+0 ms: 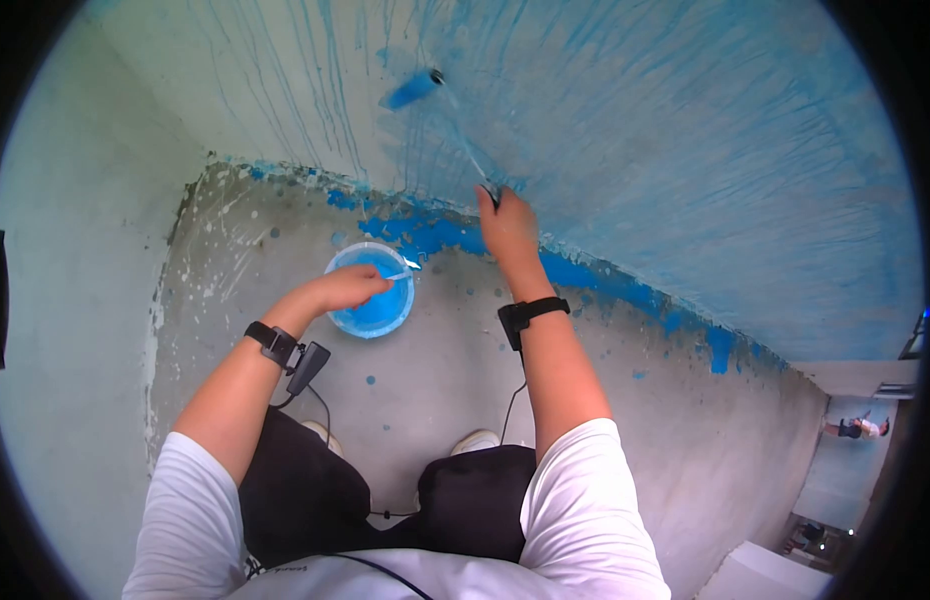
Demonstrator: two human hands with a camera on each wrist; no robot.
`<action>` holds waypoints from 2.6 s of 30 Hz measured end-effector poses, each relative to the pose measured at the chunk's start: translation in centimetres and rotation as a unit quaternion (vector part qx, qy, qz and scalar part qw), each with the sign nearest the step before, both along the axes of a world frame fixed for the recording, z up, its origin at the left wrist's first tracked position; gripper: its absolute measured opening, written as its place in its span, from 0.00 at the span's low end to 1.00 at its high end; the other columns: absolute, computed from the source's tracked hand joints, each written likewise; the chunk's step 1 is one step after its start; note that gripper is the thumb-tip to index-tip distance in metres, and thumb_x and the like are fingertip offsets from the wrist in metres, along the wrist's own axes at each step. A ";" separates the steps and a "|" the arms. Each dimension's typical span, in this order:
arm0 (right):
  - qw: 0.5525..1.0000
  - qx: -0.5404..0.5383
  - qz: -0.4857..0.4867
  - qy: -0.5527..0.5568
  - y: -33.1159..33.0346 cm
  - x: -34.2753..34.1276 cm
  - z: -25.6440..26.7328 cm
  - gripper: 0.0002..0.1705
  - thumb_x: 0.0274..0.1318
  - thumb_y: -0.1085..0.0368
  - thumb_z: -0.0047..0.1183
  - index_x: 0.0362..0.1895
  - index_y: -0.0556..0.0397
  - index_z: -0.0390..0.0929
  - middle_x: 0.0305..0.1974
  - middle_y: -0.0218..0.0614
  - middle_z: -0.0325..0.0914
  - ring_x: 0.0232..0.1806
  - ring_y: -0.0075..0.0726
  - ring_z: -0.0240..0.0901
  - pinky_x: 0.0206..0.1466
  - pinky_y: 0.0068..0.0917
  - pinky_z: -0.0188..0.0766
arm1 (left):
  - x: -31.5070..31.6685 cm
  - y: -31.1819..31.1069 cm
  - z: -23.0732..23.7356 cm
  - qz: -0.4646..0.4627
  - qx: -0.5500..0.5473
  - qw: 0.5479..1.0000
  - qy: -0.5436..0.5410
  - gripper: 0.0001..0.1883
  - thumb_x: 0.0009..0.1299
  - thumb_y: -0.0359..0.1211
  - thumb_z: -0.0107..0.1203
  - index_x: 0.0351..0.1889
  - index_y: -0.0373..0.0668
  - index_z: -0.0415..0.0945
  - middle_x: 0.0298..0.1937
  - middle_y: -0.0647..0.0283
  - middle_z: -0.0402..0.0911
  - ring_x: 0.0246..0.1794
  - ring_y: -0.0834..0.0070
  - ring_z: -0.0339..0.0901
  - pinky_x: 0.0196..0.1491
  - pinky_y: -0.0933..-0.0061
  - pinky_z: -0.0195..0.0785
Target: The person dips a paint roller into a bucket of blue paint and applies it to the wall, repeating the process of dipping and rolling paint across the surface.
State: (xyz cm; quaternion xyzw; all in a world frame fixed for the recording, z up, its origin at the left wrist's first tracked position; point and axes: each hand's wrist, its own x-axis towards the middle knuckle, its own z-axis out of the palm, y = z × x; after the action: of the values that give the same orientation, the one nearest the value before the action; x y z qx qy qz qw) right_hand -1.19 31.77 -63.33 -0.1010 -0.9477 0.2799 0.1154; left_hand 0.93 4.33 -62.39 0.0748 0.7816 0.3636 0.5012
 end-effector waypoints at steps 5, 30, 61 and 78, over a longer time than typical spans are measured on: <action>0.991 0.095 -0.073 -0.066 6.9 6.9 -4.6 0.26 0.61 0.44 0.45 0.36 0.59 0.73 0.27 0.56 0.77 0.32 0.65 0.74 0.34 0.51 0.70 | -0.1 -0.1 -0.7 0.000 -0.012 0.999 0.042 0.30 0.69 0.53 0.46 0.52 0.33 0.72 0.44 0.52 0.78 0.43 0.63 0.75 0.46 0.63 0.67; 0.988 0.091 -0.004 -0.121 3.0 3.1 -2.6 0.27 0.59 0.41 0.45 0.35 0.54 0.76 0.29 0.49 0.78 0.35 0.59 0.75 0.37 0.48 0.70 | -0.3 -0.2 -0.6 0.019 0.000 1.000 0.013 0.26 0.67 0.53 0.49 0.42 0.35 0.74 0.33 0.61 0.76 0.31 0.73 0.72 0.34 0.70 0.66; 0.980 -0.051 0.105 -0.163 3.7 3.6 -4.5 0.25 0.57 0.45 0.52 0.37 0.58 0.78 0.22 0.41 0.75 0.27 0.46 0.71 0.33 0.39 0.65 | -0.5 -0.7 -0.7 0.141 0.078 0.986 -0.046 0.16 0.69 0.46 0.48 0.33 0.41 0.72 0.24 0.69 0.69 0.24 0.80 0.65 0.29 0.77 0.59; 0.836 -0.120 0.145 -0.516 6.5 6.9 -2.9 0.36 0.48 0.29 0.49 0.24 0.52 0.75 0.10 0.25 0.61 0.15 0.26 0.60 0.20 0.23 0.56 | -1.2 -1.6 -2.2 0.411 0.166 0.894 -0.064 0.16 0.69 0.47 0.48 0.38 0.45 0.72 0.28 0.70 0.72 0.27 0.79 0.69 0.37 0.76 0.65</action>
State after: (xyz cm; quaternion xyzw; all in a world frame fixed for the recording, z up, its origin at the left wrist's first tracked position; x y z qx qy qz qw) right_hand 5.75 38.28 -66.28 -0.1048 -0.8328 0.3121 -0.4449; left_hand -0.31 2.75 -64.56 -0.1945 0.6375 0.6654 0.3362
